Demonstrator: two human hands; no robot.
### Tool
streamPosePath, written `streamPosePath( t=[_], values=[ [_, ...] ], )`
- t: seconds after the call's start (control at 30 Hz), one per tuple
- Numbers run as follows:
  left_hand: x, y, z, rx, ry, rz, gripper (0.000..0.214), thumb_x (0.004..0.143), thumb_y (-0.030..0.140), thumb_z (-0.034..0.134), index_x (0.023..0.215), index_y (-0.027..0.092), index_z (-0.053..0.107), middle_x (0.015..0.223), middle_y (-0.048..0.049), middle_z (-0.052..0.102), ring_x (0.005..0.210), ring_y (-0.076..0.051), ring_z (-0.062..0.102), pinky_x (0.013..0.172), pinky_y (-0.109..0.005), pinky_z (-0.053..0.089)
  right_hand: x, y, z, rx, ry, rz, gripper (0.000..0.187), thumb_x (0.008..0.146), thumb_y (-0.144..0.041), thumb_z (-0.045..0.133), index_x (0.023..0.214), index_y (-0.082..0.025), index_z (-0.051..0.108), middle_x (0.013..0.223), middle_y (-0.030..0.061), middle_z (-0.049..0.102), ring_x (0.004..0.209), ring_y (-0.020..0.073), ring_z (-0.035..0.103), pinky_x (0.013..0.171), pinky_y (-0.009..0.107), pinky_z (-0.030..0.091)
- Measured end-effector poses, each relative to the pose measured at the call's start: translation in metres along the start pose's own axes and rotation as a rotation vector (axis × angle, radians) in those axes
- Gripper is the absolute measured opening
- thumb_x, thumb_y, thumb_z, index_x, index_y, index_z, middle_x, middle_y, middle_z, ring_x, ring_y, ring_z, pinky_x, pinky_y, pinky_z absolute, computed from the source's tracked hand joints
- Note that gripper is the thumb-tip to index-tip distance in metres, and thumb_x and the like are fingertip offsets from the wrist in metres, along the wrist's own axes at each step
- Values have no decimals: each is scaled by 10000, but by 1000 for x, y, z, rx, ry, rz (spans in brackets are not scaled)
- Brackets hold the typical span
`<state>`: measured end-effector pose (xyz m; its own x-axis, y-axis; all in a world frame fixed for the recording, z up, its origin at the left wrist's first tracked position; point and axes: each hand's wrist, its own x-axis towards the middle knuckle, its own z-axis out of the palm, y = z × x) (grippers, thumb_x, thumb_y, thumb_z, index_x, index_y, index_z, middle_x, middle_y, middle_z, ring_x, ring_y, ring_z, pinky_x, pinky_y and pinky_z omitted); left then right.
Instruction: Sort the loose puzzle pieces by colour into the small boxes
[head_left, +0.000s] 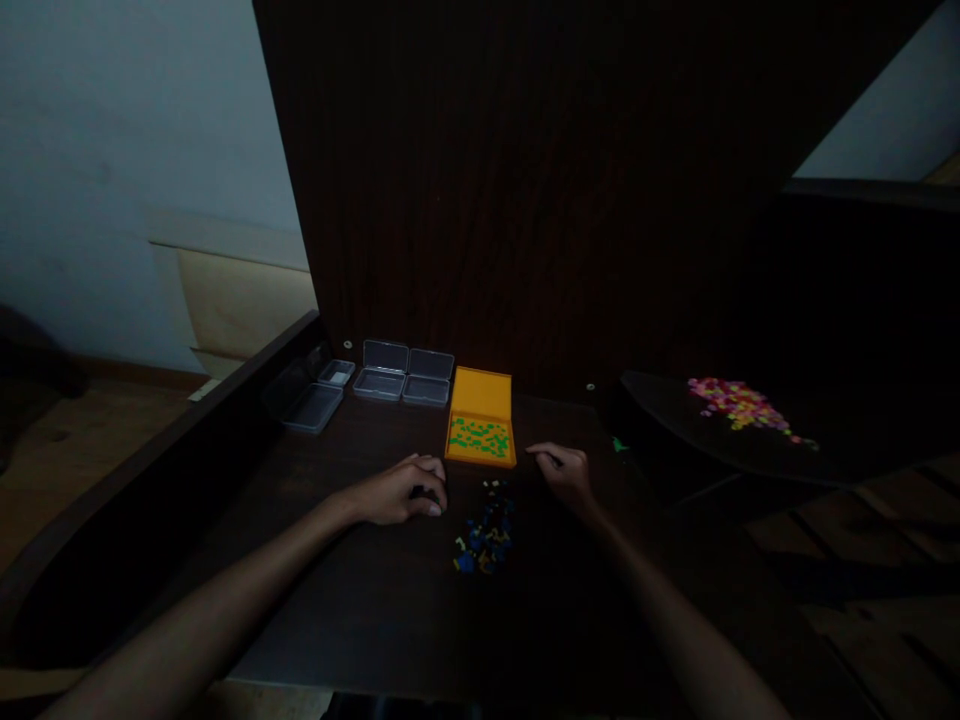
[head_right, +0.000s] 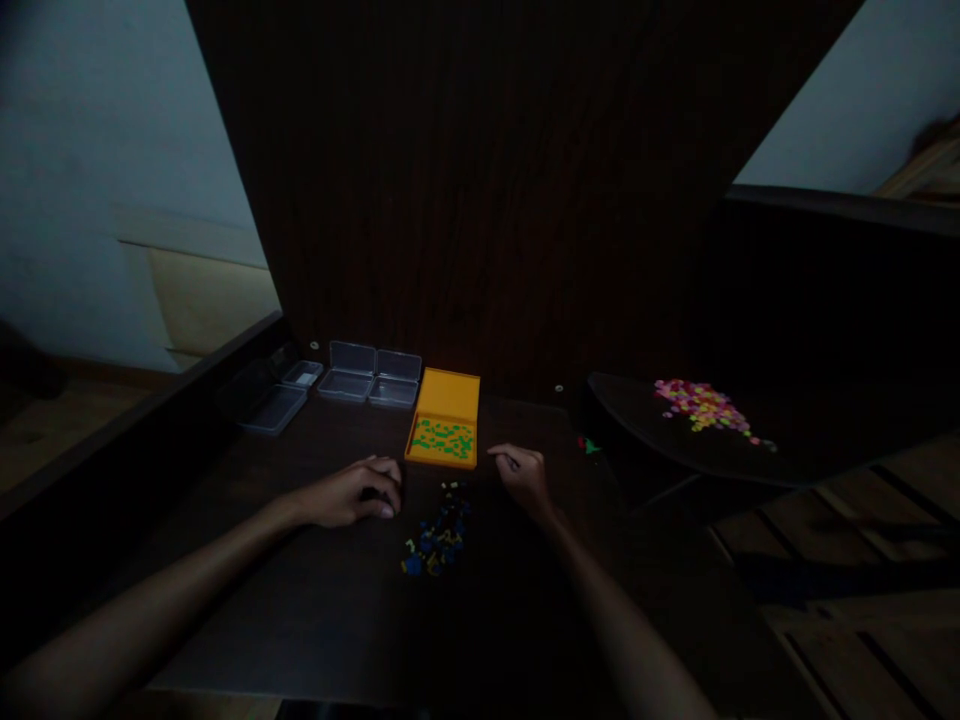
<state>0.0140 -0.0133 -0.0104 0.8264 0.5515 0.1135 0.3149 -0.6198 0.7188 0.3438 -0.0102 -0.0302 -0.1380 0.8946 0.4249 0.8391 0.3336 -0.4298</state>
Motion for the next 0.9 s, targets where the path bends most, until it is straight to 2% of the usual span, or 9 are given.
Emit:
streamPosePath(
  t=[0.07, 0.17, 0.3, 0.47, 0.67, 0.9],
  values=[
    [1, -2, 2, -8, 30, 6, 172, 911, 358, 625, 889, 208, 706, 943, -35, 604, 950, -181, 573, 902, -308, 393, -1, 4, 5, 33, 87, -37, 338, 829, -199, 429, 801, -185, 765, 651, 43, 726, 532, 181, 653, 561, 282, 521],
    [3, -5, 3, -18, 71, 22, 195, 935, 336, 586, 877, 182, 691, 902, -41, 613, 887, -168, 582, 829, -277, 424, -1, 4, 13, 105, 162, -157, 311, 814, -181, 448, 749, -203, 751, 702, 36, 749, 603, 174, 696, 611, 263, 550],
    [4, -8, 2, -2, 108, 29, 212, 941, 334, 575, 873, 168, 688, 870, -50, 617, 828, -158, 585, 754, -252, 437, -1, 4, 17, 124, 147, -216, 279, 808, -153, 483, 751, -224, 746, 752, 20, 765, 670, 171, 723, 646, 252, 568],
    [3, -9, 2, 30, 139, 46, 211, 937, 338, 582, 887, 169, 699, 885, -59, 629, 866, -168, 593, 786, -262, 448, -1, 8, 16, 127, 164, -221, 273, 804, -131, 490, 754, -219, 744, 749, 21, 765, 663, 179, 726, 636, 260, 569],
    [2, -6, -3, 46, 87, 29, 200, 894, 329, 650, 1012, 181, 714, 954, -63, 649, 898, -172, 611, 810, -273, 463, -2, 5, 15, 140, 174, -225, 276, 810, -125, 488, 754, -210, 745, 745, 23, 763, 646, 173, 717, 627, 254, 559],
    [0, -2, -8, 55, 58, -3, 197, 887, 304, 649, 1018, 172, 714, 938, -61, 657, 873, -165, 624, 789, -264, 469, -5, 4, 15, 145, 150, -245, 269, 815, -120, 500, 780, -211, 751, 766, 20, 767, 672, 168, 721, 661, 248, 558]
  ],
)
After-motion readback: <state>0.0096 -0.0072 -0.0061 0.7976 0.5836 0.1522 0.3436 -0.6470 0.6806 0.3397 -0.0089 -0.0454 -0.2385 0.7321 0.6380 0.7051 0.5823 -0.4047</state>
